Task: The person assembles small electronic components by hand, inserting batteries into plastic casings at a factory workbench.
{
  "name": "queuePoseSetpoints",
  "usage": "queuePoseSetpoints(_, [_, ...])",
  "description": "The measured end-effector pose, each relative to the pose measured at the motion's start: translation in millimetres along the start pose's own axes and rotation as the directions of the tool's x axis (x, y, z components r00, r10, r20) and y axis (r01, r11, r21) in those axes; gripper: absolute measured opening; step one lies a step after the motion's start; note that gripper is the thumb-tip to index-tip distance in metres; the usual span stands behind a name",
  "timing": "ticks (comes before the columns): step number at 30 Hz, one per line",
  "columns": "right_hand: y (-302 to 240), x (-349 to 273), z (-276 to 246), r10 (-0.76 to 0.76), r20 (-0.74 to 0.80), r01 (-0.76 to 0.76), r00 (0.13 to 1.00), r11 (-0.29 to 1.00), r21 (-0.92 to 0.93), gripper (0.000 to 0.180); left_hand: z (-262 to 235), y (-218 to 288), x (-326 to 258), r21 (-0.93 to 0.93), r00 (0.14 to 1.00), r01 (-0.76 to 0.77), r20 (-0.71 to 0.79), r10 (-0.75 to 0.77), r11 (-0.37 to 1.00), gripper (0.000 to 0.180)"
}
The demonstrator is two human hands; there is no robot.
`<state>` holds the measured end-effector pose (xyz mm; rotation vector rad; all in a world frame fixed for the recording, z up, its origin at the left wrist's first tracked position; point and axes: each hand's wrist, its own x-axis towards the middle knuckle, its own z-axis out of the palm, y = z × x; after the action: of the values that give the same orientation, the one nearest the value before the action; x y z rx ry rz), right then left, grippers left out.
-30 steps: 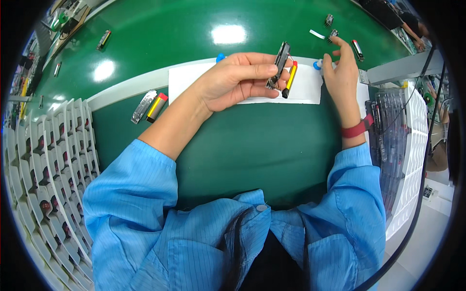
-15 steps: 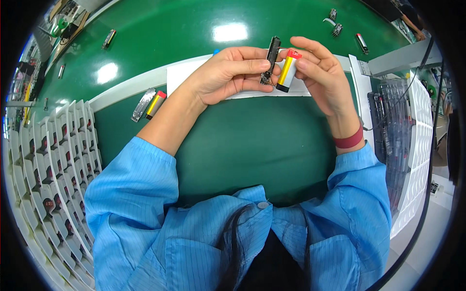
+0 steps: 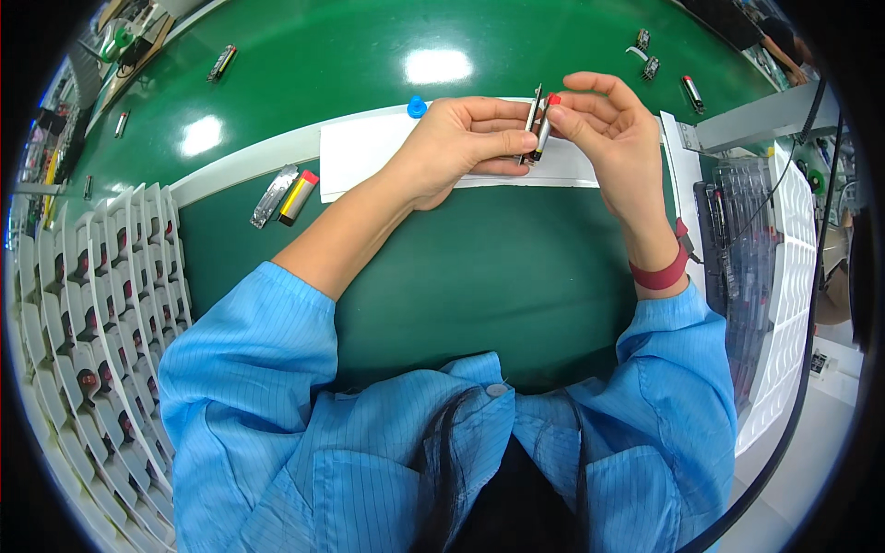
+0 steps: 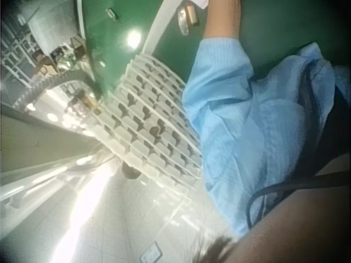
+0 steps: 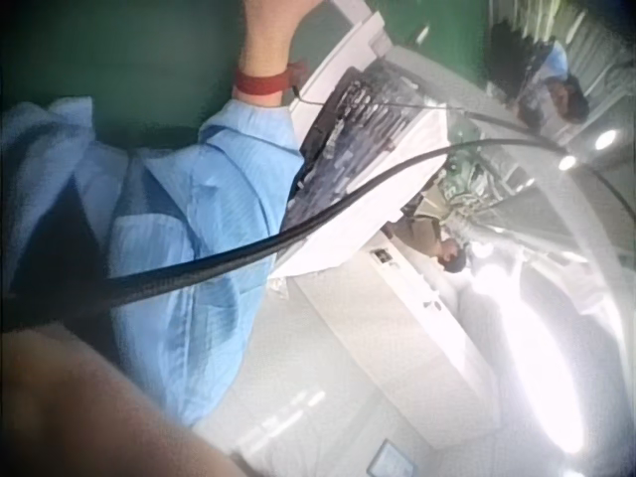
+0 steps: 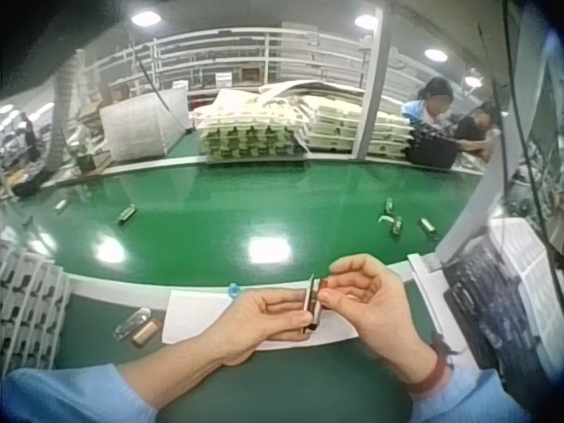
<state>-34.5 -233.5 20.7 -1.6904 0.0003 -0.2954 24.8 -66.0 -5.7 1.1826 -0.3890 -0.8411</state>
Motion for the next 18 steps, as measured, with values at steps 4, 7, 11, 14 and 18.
queuePoseSetpoints(4, [4,2,0,-0.039,-0.034,0.038,0.999,0.998,-0.048,0.033,2,0,2,0.031,1.000,-0.008,-0.022,0.009,0.999,0.034])
queuePoseSetpoints(7, [6,2,0,-0.067,-0.040,0.064,0.997,0.995,-0.076,0.033,3,0,1,0.033,1.000,-0.021,-0.018,0.022,0.999,0.034])
queuePoseSetpoints(11, [5,0,2,-0.071,-0.061,0.067,0.996,0.995,-0.075,0.032,3,1,1,0.044,1.000,-0.013,-0.002,0.013,0.999,0.034])
queuePoseSetpoints(14, [10,2,6,-0.093,-0.041,0.090,0.995,0.993,-0.076,0.031,-1,-3,1,0.042,1.000,-0.026,-0.014,0.026,0.999,0.032])
queuePoseSetpoints(18, [6,-2,14,-0.112,-0.046,0.101,0.993,0.976,-0.194,0.031,13,-13,-8,0.630,0.903,-0.329,-0.008,0.430,0.703,0.036])
